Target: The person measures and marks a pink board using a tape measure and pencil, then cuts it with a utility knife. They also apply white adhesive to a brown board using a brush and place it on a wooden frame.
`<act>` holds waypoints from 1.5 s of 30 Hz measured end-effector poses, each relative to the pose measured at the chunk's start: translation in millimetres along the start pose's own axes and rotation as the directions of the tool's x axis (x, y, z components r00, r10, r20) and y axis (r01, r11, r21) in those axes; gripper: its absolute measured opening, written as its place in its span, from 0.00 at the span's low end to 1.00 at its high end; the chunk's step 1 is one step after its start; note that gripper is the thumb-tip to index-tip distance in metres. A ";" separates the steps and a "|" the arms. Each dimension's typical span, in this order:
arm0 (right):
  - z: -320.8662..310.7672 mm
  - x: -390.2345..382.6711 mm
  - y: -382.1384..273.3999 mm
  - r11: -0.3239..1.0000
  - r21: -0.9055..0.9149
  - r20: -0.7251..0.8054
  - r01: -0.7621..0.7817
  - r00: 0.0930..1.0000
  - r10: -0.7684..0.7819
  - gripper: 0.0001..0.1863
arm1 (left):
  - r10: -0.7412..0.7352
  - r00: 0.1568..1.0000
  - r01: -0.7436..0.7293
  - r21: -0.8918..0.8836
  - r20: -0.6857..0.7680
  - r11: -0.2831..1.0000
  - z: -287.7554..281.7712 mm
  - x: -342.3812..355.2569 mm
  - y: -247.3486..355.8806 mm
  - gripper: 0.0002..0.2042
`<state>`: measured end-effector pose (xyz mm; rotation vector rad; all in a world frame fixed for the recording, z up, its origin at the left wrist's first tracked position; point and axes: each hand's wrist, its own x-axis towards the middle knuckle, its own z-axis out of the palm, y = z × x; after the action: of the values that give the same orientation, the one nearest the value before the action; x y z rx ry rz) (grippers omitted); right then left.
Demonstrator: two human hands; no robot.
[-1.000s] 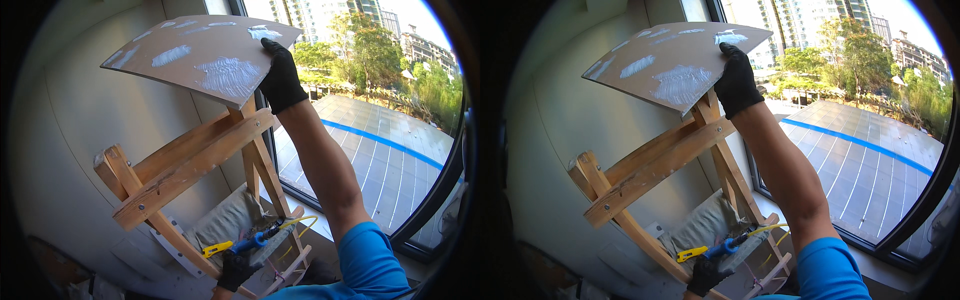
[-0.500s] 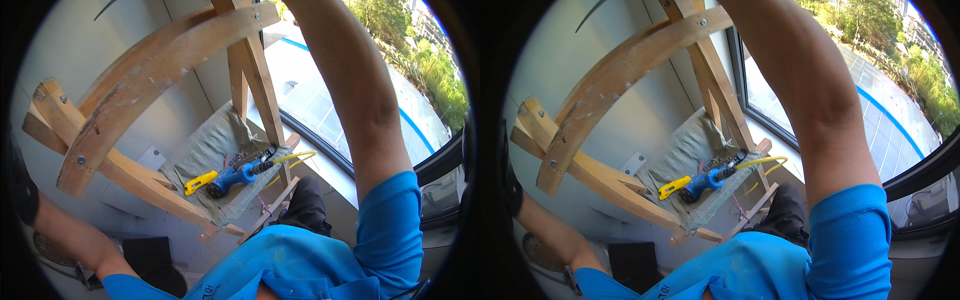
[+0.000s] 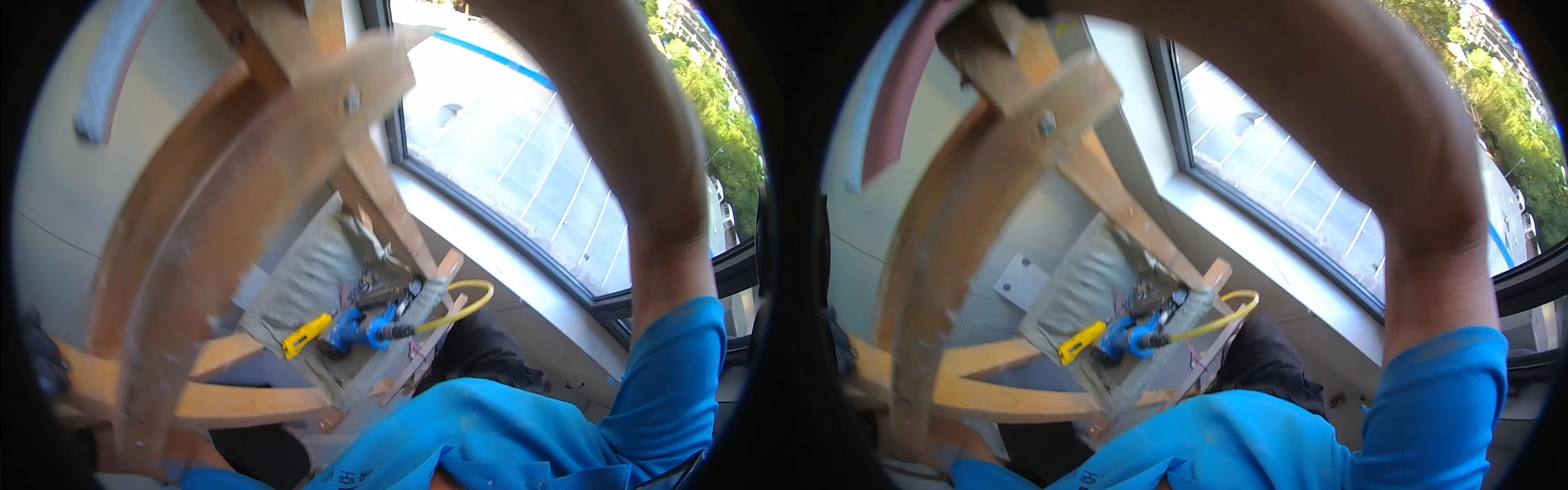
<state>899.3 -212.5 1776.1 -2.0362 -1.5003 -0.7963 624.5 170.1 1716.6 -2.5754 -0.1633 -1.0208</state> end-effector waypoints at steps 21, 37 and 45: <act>59.5 75.1 65.7 0.346 0.763 0.329 -0.547 0.788 0.520 0.26 | -0.068 0.985 0.161 -0.690 0.159 0.706 -104.9 42.1 99.5 0.05; 105.8 65.5 72.6 0.265 0.798 0.327 -0.541 0.758 0.565 0.21 | 0.176 0.969 -0.019 -0.659 0.173 0.752 -61.8 17.3 68.8 0.11; 130.7 64.2 89.8 0.717 0.471 0.171 -0.514 0.851 0.497 0.16 | 0.149 0.984 -0.046 -0.673 0.096 0.738 -71.8 47.0 74.3 0.08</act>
<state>1022.0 -105.2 1724.1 -1.9002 -0.9348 -0.1202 630.6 73.2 1775.2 -3.2639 0.3819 -0.9758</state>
